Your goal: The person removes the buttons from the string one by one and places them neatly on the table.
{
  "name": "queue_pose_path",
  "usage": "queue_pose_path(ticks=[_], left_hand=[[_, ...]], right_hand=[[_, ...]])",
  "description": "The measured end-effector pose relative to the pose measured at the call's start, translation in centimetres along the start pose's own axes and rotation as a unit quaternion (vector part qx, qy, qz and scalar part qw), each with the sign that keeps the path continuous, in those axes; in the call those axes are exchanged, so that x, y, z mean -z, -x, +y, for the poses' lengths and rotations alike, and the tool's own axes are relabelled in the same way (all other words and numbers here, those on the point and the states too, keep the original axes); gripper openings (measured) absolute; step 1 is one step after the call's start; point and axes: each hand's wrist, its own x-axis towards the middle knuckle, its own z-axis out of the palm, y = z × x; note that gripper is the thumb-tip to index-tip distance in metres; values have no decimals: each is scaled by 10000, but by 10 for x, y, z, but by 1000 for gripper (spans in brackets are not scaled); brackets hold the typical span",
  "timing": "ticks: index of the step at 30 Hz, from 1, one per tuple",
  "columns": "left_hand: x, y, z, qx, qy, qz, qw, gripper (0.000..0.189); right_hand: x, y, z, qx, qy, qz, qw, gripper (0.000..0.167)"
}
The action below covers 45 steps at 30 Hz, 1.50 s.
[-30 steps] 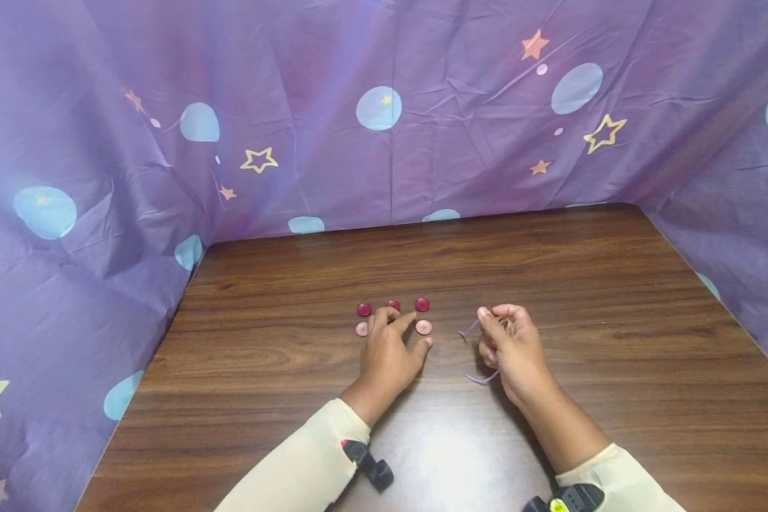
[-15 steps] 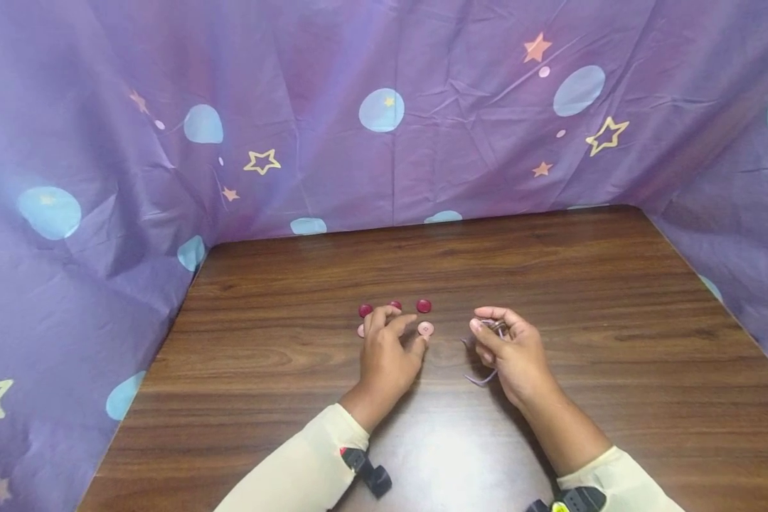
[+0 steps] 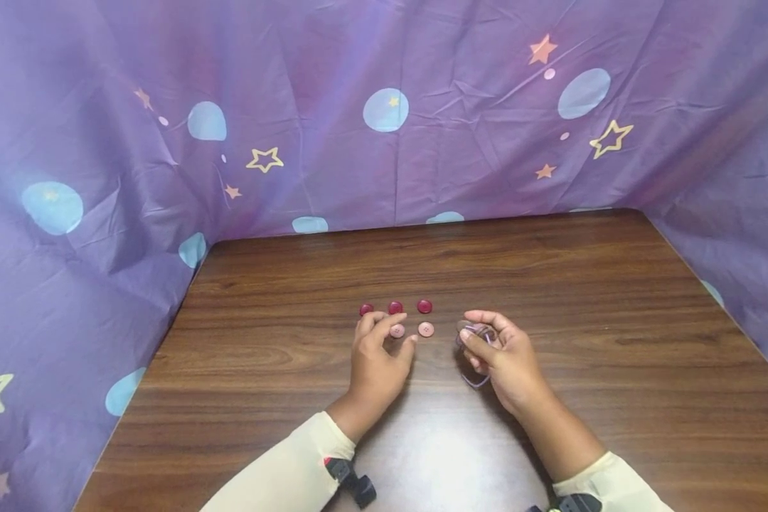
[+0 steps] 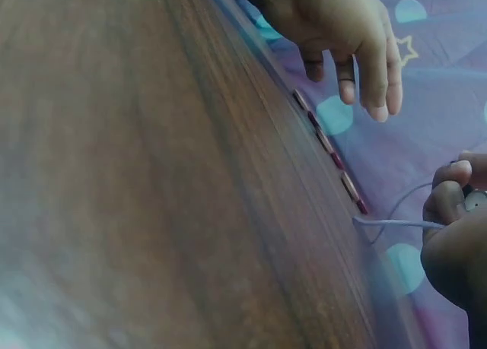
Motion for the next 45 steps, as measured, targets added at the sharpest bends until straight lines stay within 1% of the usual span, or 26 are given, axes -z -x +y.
queue_pose_path(ticks=[3,6,8,12,15,19,22,26,27,30,34,38,42,45], left_hand=[[4,1,-4,-117,474,-28,9988,33],[8,1,-7,-260,956,-116,9950,33],[12,2,-9,-262,1196,-207,9923,35],[19,4,-9,-62,1500,-499,9874,40],[24,5,-11,78,1643,-775,9833,42],[27,8,-14,-4,1828,-1096,9770,42],[31,8,-17,-72,1990,-1395,9700,45],[40,8,-20,14,2305,-1831,9557,49],[42,8,-21,49,2383,-1910,9522,49],[45,9,-22,149,2508,-2036,9463,51],[46,8,-23,217,2523,-2079,9448,54],[45,9,-23,298,2523,-2120,9437,57],[47,10,-25,345,2487,-2124,9444,58],[48,10,-27,376,2495,-2098,9446,57]], right_hand=[[-2,0,1,83,-56,-13,9999,26],[-3,-1,3,178,-121,-85,9997,24],[-3,-1,4,207,-136,-179,9995,23],[-5,1,6,213,-217,-412,9987,28],[-7,2,6,272,-270,-539,9978,29],[-10,4,7,341,-236,-744,9964,31],[-14,5,8,277,-148,-886,9956,32],[-22,6,11,66,82,-977,9952,33],[-24,7,12,17,155,-990,9950,33],[-30,8,17,-62,358,-981,9945,32],[-36,8,22,-53,472,-889,9949,33],[-43,8,24,-117,608,-649,9960,34],[-51,6,23,-343,796,-367,9956,33],[-55,5,22,-475,885,-258,9946,33]])
